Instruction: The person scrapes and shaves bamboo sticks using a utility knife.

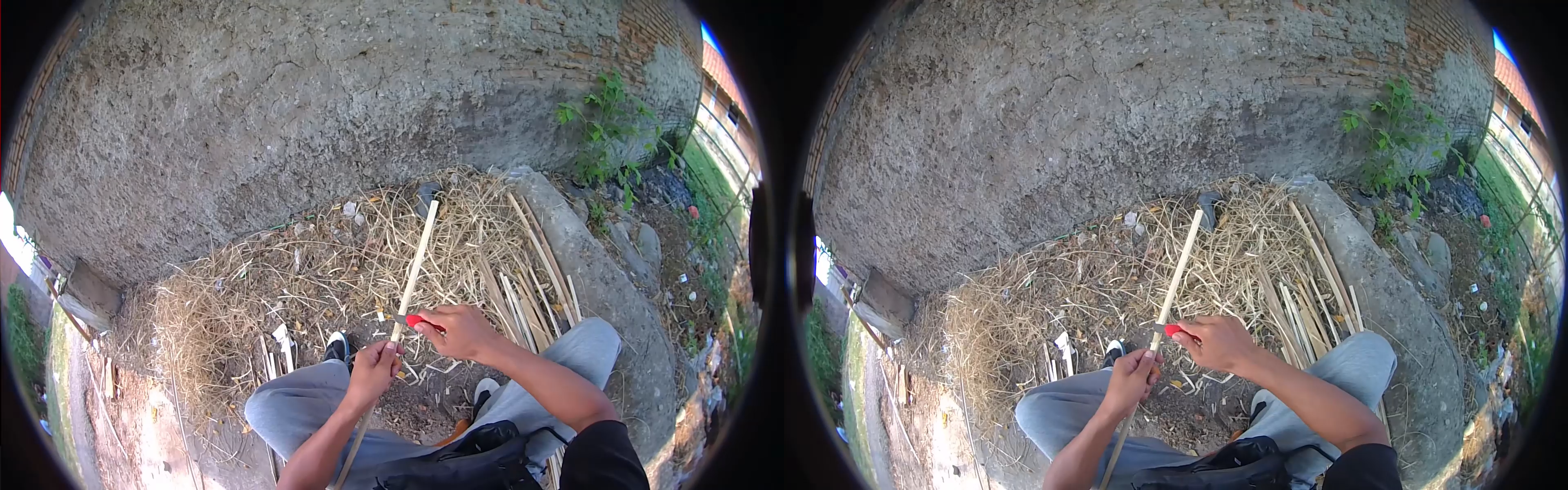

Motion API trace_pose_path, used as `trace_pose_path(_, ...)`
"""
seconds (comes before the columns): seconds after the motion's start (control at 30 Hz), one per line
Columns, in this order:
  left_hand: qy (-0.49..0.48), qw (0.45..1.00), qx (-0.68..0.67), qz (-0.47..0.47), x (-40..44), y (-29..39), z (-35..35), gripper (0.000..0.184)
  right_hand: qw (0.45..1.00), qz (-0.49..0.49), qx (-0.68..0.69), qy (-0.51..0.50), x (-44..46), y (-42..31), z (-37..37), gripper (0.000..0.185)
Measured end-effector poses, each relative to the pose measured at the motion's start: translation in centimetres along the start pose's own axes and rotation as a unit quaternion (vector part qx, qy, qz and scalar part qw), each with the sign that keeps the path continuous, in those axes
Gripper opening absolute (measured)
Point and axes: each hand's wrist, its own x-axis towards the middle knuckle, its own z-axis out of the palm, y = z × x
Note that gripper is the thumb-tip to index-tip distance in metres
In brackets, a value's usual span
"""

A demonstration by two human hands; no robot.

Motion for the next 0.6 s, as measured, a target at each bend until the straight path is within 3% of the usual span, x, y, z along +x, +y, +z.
trace_pose_path(0.1, 0.009, 0.999, 0.004, 0.043, 0.2, -1.5, 0.2, 0.027, 0.999, -0.022, -0.010, 0.030, -0.1, 0.0, 0.4, 0.028)
trace_pose_path(0.4, 0.037, 0.998, 0.030, 0.040, -1.0, -1.0, 0.2, 0.031, 0.998, -0.031, -0.010, 0.055, 0.6, 0.7, 1.4, 0.028)
trace_pose_path(0.47, 0.006, 0.996, 0.058, 0.061, -2.5, -2.5, 0.8, 0.029, 0.988, 0.145, -0.038, 0.026, 1.9, 2.7, 0.7, 0.029)
trace_pose_path(0.53, -0.029, 0.991, 0.095, 0.085, -3.0, -2.3, 0.9, 0.027, 0.989, 0.138, -0.055, 0.002, 2.6, 7.1, -2.6, 0.029)
trace_pose_path(0.6, -0.041, 0.995, 0.085, 0.037, -3.0, -1.1, 0.5, 0.028, 0.987, 0.148, -0.052, 0.032, 2.5, 6.8, -2.9, 0.029)
